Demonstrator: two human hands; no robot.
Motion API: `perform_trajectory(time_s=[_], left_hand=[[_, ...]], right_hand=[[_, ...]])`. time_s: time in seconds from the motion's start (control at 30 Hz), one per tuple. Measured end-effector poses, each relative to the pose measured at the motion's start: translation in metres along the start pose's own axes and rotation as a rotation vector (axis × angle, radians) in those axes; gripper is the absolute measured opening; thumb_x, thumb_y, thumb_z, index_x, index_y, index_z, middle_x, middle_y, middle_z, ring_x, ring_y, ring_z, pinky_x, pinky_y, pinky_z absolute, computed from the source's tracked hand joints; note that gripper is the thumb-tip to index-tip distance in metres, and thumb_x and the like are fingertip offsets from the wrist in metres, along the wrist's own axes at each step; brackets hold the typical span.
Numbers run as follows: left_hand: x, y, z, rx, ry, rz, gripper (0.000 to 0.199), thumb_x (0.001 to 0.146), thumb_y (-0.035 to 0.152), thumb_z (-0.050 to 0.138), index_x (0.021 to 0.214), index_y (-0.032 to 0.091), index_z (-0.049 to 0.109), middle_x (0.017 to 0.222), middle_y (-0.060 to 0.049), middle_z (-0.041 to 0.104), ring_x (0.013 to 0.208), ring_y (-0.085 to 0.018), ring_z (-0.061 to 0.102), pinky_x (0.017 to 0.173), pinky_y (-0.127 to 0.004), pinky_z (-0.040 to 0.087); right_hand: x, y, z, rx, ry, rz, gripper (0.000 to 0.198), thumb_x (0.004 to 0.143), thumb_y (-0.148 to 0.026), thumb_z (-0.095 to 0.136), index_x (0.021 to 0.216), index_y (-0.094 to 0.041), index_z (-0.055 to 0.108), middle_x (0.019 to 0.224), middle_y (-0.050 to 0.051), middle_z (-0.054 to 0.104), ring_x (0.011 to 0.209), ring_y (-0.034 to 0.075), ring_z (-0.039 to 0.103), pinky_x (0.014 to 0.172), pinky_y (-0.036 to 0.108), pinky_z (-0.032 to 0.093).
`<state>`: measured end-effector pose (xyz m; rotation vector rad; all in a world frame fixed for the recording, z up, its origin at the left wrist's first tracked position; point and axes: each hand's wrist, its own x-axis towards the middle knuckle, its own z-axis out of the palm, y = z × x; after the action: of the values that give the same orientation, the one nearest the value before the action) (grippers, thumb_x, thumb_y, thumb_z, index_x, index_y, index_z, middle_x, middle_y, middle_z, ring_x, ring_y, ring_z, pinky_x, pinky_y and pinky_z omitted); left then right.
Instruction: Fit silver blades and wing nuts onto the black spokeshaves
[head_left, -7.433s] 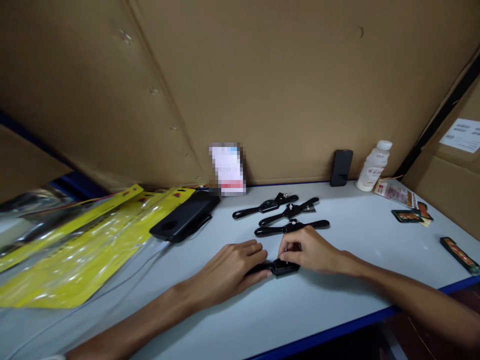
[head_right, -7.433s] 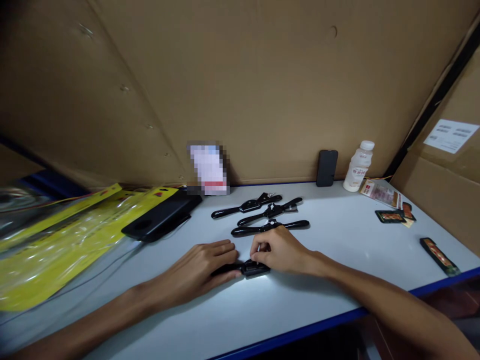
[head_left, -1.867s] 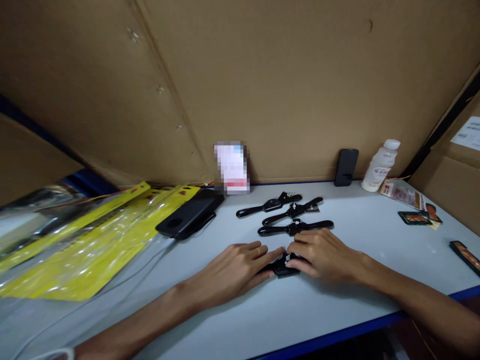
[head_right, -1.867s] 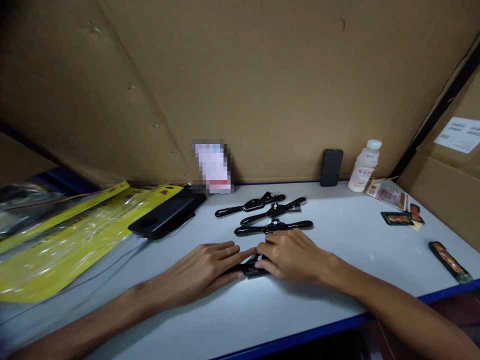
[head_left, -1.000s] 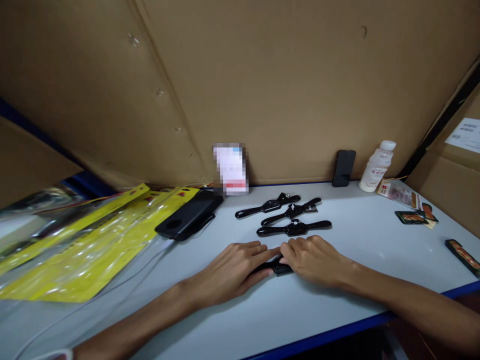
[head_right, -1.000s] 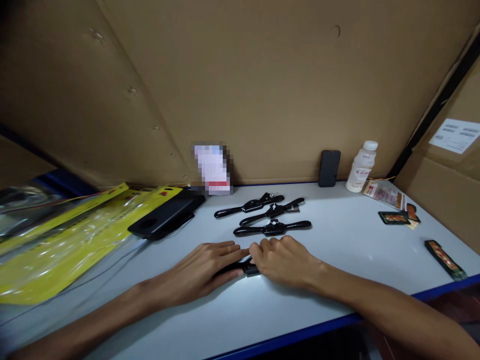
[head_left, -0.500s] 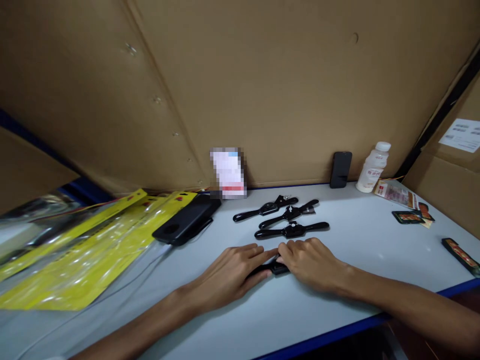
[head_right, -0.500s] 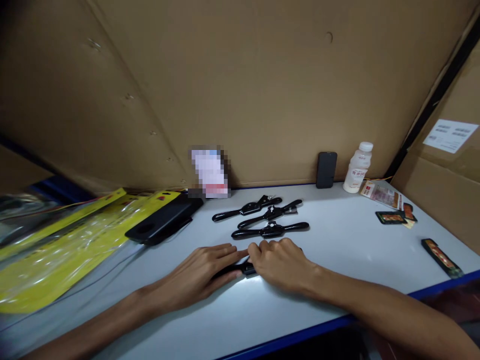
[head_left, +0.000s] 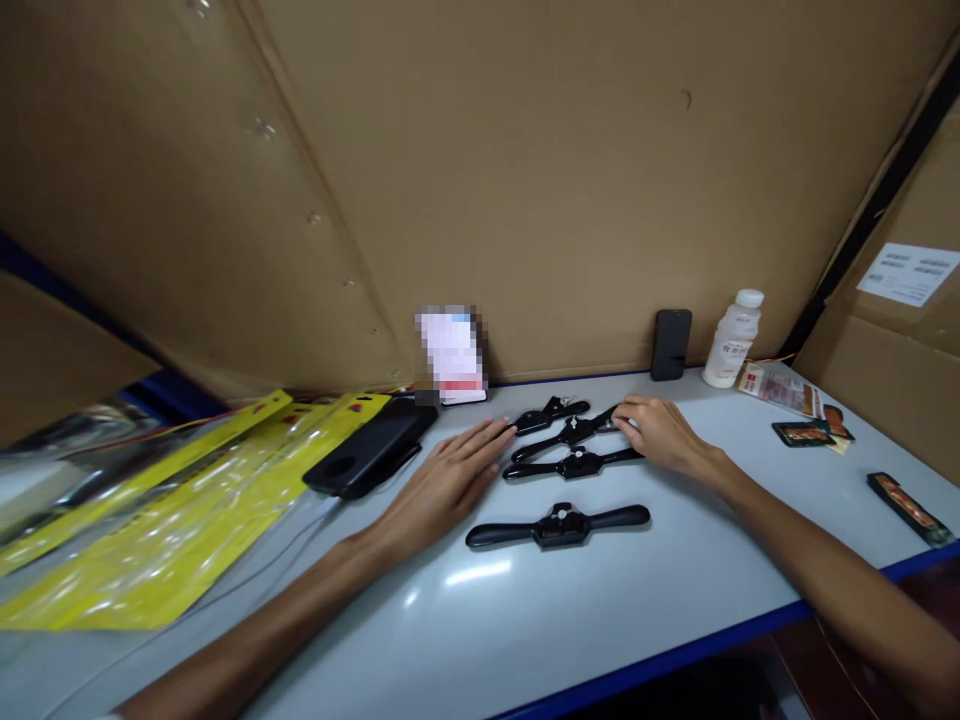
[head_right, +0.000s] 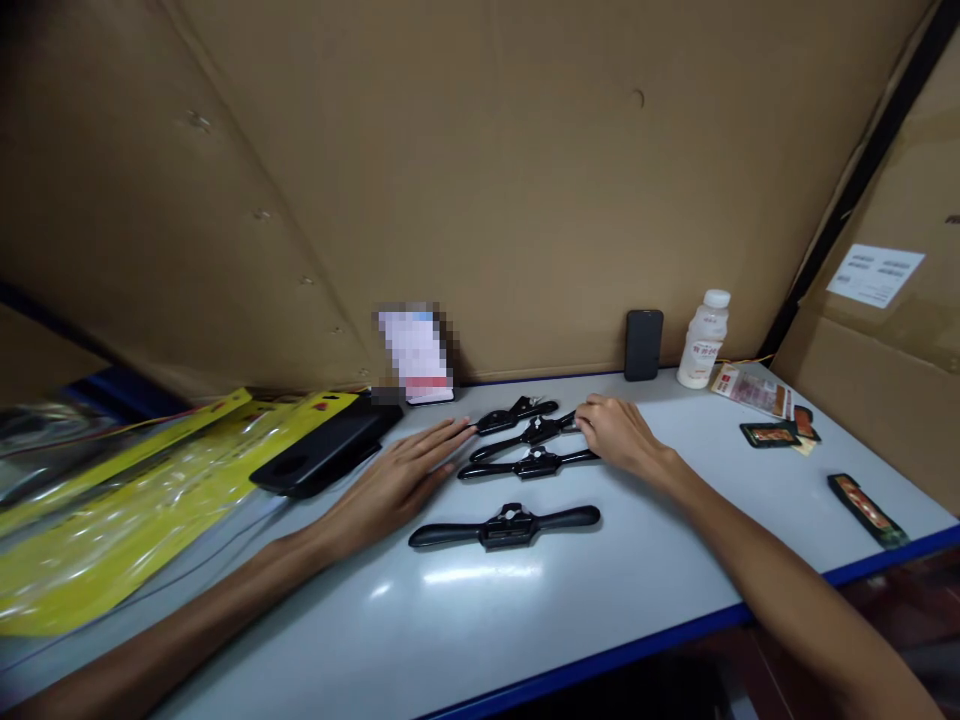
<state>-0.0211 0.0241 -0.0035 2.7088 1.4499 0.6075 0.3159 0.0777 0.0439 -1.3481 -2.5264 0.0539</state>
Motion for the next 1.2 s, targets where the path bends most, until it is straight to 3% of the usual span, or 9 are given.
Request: perform_trajectory(time_s=[0.13, 0.23, 0.33, 0.53, 0.67, 0.8, 0.93, 1.1, 1.2], left_hand=[[0.003, -0.002, -0.003, 0.005, -0.056, -0.001, 0.046, 0.109, 0.038, 0.034, 0.141, 0.021, 0.062, 0.143, -0.010, 0.065, 0.143, -0.031, 0.047, 0.114, -0.053, 0.043], [0.004, 0.004, -0.011, 0.042, -0.003, -0.016, 0.043, 0.109, 0.040, 0.034, 0.125, 0.019, 0.069, 0.121, -0.012, 0.073, 0.117, -0.029, 0.063, 0.102, -0.047, 0.048], [0.004, 0.006, -0.013, 0.142, 0.023, -0.047, 0.040, 0.107, 0.039, 0.036, 0.111, 0.018, 0.069, 0.102, -0.011, 0.071, 0.096, -0.029, 0.064, 0.089, -0.046, 0.049], [0.003, 0.000, -0.003, 0.192, 0.102, -0.171, 0.042, 0.101, 0.045, 0.049, 0.132, 0.018, 0.058, 0.114, -0.014, 0.062, 0.102, -0.032, 0.061, 0.088, -0.046, 0.051], [0.002, -0.006, 0.001, 0.191, 0.007, -0.190, 0.029, 0.104, 0.032, 0.041, 0.117, 0.018, 0.062, 0.107, -0.012, 0.062, 0.096, -0.028, 0.062, 0.086, -0.042, 0.052], [0.001, -0.007, 0.000, 0.184, -0.015, -0.214, 0.022, 0.097, 0.019, 0.039, 0.108, 0.017, 0.058, 0.104, -0.013, 0.063, 0.092, -0.028, 0.062, 0.084, -0.042, 0.051], [0.002, 0.002, -0.006, 0.145, -0.082, -0.279, 0.020, 0.102, 0.033, 0.038, 0.104, 0.020, 0.053, 0.099, -0.011, 0.067, 0.086, -0.026, 0.066, 0.075, -0.037, 0.049], [0.004, 0.009, -0.008, 0.176, -0.215, -0.327, 0.031, 0.106, 0.046, 0.035, 0.095, 0.021, 0.050, 0.075, -0.006, 0.068, 0.070, -0.026, 0.068, 0.062, -0.031, 0.041], [0.003, 0.007, -0.009, 0.126, -0.163, -0.354, 0.028, 0.105, 0.044, 0.038, 0.091, 0.022, 0.049, 0.069, -0.004, 0.064, 0.064, -0.025, 0.065, 0.060, -0.030, 0.037]], right_hand=[[-0.003, -0.013, 0.006, 0.040, -0.005, -0.063, 0.024, 0.105, -0.018, 0.053, 0.102, -0.018, 0.077, 0.106, 0.008, 0.072, 0.089, 0.017, 0.065, 0.076, 0.030, 0.041], [-0.003, -0.019, 0.007, 0.043, 0.009, -0.084, 0.024, 0.105, -0.018, 0.053, 0.100, -0.017, 0.077, 0.104, 0.007, 0.072, 0.087, 0.017, 0.065, 0.076, 0.029, 0.041], [-0.002, -0.017, 0.006, 0.053, 0.036, -0.057, 0.024, 0.104, -0.017, 0.054, 0.099, -0.016, 0.077, 0.103, 0.008, 0.072, 0.087, 0.017, 0.064, 0.076, 0.029, 0.041], [-0.003, -0.019, 0.002, 0.052, 0.067, -0.039, 0.025, 0.105, -0.020, 0.052, 0.101, -0.018, 0.077, 0.101, 0.007, 0.073, 0.087, 0.018, 0.065, 0.077, 0.030, 0.043], [-0.010, -0.030, -0.004, -0.031, 0.007, -0.111, 0.026, 0.104, -0.035, 0.059, 0.114, -0.017, 0.074, 0.111, 0.011, 0.071, 0.099, 0.024, 0.064, 0.079, 0.034, 0.046], [-0.014, -0.037, -0.005, -0.032, -0.057, -0.235, 0.047, 0.100, -0.049, 0.062, 0.131, -0.014, 0.066, 0.121, 0.016, 0.066, 0.114, 0.030, 0.059, 0.088, 0.043, 0.051], [-0.017, -0.043, -0.001, 0.078, -0.094, -0.312, 0.060, 0.099, -0.057, 0.061, 0.142, -0.016, 0.058, 0.132, 0.017, 0.063, 0.122, 0.030, 0.056, 0.101, 0.049, 0.048], [-0.031, -0.060, 0.011, 0.109, -0.216, -0.389, 0.104, 0.088, -0.080, 0.057, 0.163, -0.012, 0.031, 0.164, 0.026, 0.034, 0.154, 0.039, 0.026, 0.121, 0.060, 0.027], [-0.038, -0.066, 0.018, 0.102, -0.252, -0.367, 0.113, 0.088, -0.085, 0.050, 0.167, -0.011, 0.020, 0.171, 0.027, 0.013, 0.159, 0.041, 0.007, 0.125, 0.061, 0.017]])
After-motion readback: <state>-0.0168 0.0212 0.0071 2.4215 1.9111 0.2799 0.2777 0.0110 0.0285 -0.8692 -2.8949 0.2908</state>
